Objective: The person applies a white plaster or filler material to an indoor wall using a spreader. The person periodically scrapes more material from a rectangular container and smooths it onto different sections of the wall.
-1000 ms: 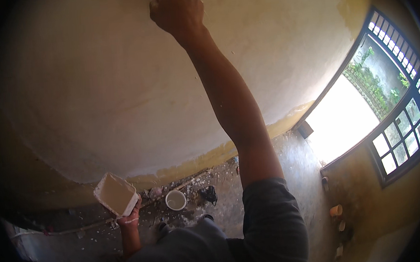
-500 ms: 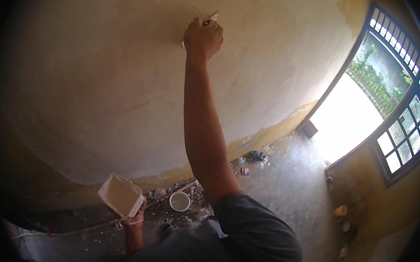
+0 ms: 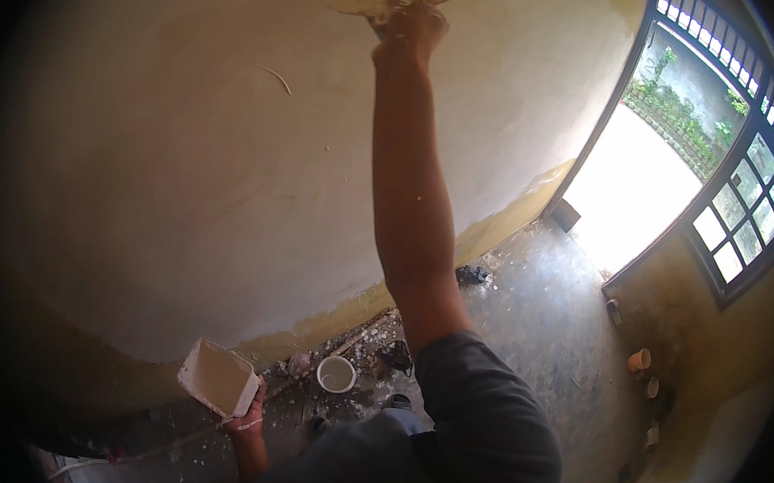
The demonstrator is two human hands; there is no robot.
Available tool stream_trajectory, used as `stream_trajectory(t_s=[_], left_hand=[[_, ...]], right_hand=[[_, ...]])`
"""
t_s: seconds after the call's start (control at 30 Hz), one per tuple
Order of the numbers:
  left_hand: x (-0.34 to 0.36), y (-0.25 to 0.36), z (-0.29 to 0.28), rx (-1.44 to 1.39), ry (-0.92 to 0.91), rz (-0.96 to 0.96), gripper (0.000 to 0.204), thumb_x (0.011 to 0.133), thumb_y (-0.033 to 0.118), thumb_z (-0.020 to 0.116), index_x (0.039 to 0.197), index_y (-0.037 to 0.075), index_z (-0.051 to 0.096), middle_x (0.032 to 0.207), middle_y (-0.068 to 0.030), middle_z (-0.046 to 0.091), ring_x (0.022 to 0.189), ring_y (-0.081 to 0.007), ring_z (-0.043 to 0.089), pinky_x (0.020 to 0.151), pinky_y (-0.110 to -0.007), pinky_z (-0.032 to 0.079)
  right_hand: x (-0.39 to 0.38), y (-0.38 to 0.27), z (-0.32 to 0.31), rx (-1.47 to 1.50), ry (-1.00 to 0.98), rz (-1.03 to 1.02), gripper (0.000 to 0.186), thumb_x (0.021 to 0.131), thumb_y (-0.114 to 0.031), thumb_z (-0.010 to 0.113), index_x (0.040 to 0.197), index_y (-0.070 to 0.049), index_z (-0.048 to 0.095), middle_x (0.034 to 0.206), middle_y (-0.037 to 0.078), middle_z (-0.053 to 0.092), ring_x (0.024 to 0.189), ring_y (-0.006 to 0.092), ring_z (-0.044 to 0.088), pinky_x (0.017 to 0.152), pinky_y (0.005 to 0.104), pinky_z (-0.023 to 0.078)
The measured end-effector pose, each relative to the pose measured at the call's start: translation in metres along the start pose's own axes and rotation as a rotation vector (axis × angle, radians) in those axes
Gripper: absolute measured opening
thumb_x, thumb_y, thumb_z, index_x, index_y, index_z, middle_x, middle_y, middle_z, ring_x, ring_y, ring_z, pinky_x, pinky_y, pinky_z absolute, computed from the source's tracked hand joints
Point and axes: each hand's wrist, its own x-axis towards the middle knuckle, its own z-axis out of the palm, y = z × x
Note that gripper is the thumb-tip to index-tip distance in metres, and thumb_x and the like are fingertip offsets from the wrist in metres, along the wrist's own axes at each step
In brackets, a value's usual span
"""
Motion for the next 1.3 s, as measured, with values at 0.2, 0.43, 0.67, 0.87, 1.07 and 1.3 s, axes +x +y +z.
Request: stream_trajectory(t_s=[0.2,0.43,0.67,0.87,1.07,1.3], left_hand=[[-0.005,-0.009,0.014,0.038,-0.005,0.006,0.07,0.086,0.064,0.053,0.14,0.02,0.042,0.139,-0.0086,0.049,0.126,-0.0372,0.048,0.095,-0.067,0.041],[-0.01,-0.03,0.079,-0.013,-0.025,0.008,0.072,0.084,0.065,0.053,0.139,0.019,0.044,0.137,-0.0094,0.051,0.123,-0.0385,0.05,0.094,-0.067,0.043],[-0.008,-0.024,0.067,0.037,-0.017,-0.012,0.073,0.086,0.066,0.05,0.142,0.02,0.04,0.139,-0.0105,0.049,0.123,-0.0403,0.05,0.093,-0.066,0.044],[-0.005,-0.012,0.037,-0.04,-0.057,-0.024,0.074,0.085,0.067,0.05,0.141,0.019,0.039,0.139,-0.0118,0.049,0.122,-0.0404,0.051,0.092,-0.067,0.045],[0.001,-0.007,0.0,0.009,-0.019,-0.007,0.074,0.085,0.065,0.053,0.139,0.016,0.043,0.137,-0.0114,0.05,0.122,-0.04,0.05,0.093,-0.066,0.045],[-0.002,0.008,-0.044,-0.068,0.011,-0.015,0.068,0.087,0.059,0.054,0.14,0.019,0.042,0.141,-0.0093,0.047,0.128,-0.038,0.046,0.099,-0.067,0.038]], right_hand=[[0.164,-0.055,-0.097,-0.578,0.231,-0.28,0.031,0.084,-0.007,0.057,0.112,0.005,0.062,0.105,0.015,0.067,0.089,0.0268,0.066,0.077,0.037,0.055],[0.175,-0.06,-0.073,-1.461,0.056,-0.371,0.042,0.089,-0.038,0.051,0.122,-0.015,0.062,0.124,0.014,0.059,0.115,0.0346,0.056,0.098,0.0438,0.045],[0.007,-0.014,-0.014,-1.252,0.017,-0.343,0.038,0.085,-0.02,0.055,0.118,-0.004,0.063,0.114,0.018,0.064,0.107,0.0375,0.059,0.094,0.0449,0.046],[-0.121,0.054,0.032,-1.121,-0.075,-0.454,0.026,0.082,-0.012,0.053,0.102,0.001,0.064,0.103,0.022,0.063,0.095,0.0405,0.062,0.083,0.0474,0.049],[-0.194,0.098,0.068,-0.832,-0.18,-0.331,0.024,0.084,-0.01,0.054,0.102,0.006,0.059,0.097,0.021,0.062,0.085,0.0389,0.063,0.075,0.0475,0.05],[-0.138,0.08,-0.022,0.37,-0.048,0.496,0.033,0.087,-0.009,0.055,0.117,0.004,0.053,0.112,0.016,0.059,0.103,0.0297,0.06,0.09,0.0467,0.053]])
